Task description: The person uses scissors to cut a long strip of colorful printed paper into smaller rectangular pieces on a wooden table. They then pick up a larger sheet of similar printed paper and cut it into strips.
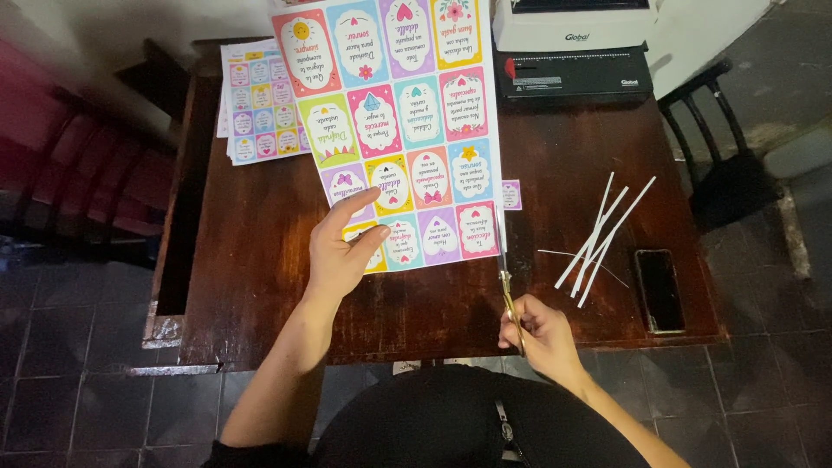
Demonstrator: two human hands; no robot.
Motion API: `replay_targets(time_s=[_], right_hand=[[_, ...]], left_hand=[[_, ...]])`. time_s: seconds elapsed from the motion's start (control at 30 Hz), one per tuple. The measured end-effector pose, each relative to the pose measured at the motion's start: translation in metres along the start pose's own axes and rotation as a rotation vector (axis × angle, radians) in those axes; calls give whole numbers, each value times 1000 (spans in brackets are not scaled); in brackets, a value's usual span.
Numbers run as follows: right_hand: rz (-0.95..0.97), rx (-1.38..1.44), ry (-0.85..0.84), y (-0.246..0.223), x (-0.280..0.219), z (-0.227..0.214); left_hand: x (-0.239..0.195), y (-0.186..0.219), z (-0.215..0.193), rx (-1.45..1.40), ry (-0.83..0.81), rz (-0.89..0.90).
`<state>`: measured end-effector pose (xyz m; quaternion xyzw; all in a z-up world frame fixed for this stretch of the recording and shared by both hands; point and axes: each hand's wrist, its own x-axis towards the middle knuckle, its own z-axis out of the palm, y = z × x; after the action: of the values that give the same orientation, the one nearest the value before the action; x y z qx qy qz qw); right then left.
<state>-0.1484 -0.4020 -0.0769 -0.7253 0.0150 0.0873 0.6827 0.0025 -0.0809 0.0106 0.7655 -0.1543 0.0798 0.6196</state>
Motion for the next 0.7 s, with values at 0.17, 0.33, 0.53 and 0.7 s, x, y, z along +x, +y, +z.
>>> replay_targets(time_s=[0.17, 0.33, 0.53, 0.7], right_hand=[[0, 15, 25, 7, 1, 0], [-30, -43, 44, 0, 3, 4], [-19, -128, 83, -3, 5, 7], [-39, -88, 11, -3, 15, 2]], left_hand=[[1, -2, 1, -8, 0, -13], [2, 1, 2, -34, 4, -40], [1, -1, 1, -43, 21, -20], [1, -5, 0, -105, 15, -54]])
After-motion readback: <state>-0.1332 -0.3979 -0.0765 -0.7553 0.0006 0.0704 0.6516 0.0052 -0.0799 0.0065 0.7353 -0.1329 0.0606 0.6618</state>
